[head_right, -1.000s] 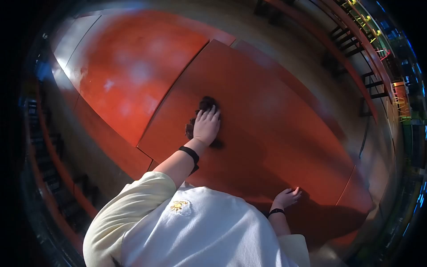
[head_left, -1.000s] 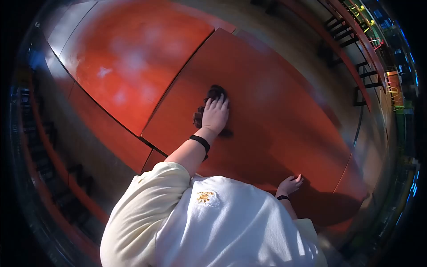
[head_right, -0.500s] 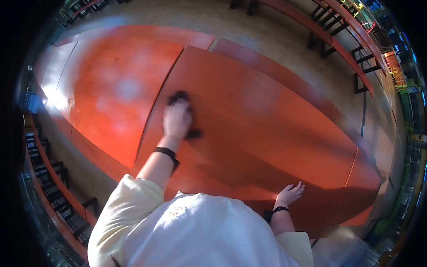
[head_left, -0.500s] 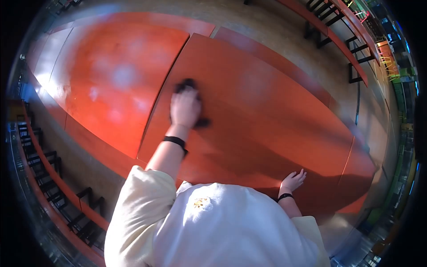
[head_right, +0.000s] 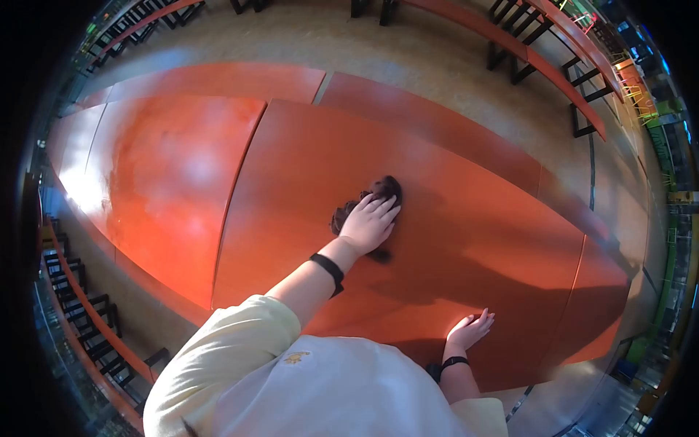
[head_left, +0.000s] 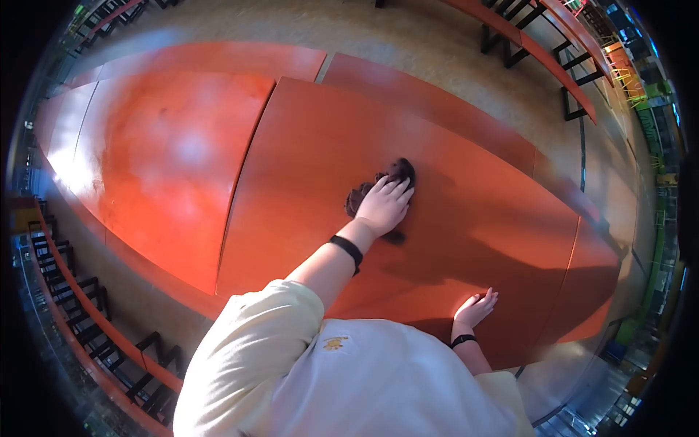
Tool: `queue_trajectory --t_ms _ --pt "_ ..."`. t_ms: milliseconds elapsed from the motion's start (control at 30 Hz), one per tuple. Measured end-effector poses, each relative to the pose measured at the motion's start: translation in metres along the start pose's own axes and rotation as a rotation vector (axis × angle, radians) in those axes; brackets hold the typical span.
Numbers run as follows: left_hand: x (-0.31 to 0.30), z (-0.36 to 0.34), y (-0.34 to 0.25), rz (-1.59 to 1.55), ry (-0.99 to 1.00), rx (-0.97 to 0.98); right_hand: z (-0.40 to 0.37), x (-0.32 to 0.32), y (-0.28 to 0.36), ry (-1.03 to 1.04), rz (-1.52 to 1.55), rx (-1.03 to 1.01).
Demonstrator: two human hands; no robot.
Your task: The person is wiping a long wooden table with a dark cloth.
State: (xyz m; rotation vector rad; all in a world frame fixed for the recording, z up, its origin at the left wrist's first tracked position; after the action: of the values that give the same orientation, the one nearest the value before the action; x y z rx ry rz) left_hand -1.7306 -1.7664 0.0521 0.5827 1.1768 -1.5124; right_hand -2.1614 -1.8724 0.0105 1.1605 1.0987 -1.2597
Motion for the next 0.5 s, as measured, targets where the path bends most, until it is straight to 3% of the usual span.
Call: queue_trajectory --t_ms 33,100,133,233,267,300,400,500 --pt "-0.012 0.001 0.001 -0.033 -0.034 0.087 0.002 0.000 0.000 -0.003 0.001 0.000" --pt "-0.043 0.001 0.045 0.036 0.081 -0.189 0.001 0.001 -0.002 0.025 -0.020 0.021" --pt "-0.059 -0.017 0.076 0.234 -0.129 -0.183 -0.002 -0.001 0.000 0.026 -0.022 0.032" --pt "-0.111 -0.077 0.192 0.384 -0.227 -0.536 -0.004 -0.006 0.003 0.008 -0.009 0.001" --pt "-0.120 -0.097 0.219 0.503 -0.223 -0.567 -0.003 -0.003 0.000 0.025 -0.030 0.010" --pt "-0.130 -0.098 0.229 0.625 -0.217 -0.594 -0.002 0.001 0.002 0.046 -0.048 0.021" --pt "-0.111 -0.073 0.248 0.577 -0.148 -0.734 -0.005 0.000 0.002 0.054 -0.046 0.018" --pt "-0.081 -0.001 0.257 0.550 -0.167 -0.530 -0.005 -0.003 0.008 0.070 -0.034 0.035"
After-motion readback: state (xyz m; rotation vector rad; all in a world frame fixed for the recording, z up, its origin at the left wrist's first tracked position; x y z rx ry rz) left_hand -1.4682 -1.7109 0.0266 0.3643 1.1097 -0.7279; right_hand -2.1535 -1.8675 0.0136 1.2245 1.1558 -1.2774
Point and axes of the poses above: each hand's wrist, its own z-axis towards the middle knuckle, its own x-axis out of the palm, y = z × x, the point moved 6 cm from there along z, towards the middle knuckle, and after that the axes turned 11 degrees about x, right-handed, at the moved point
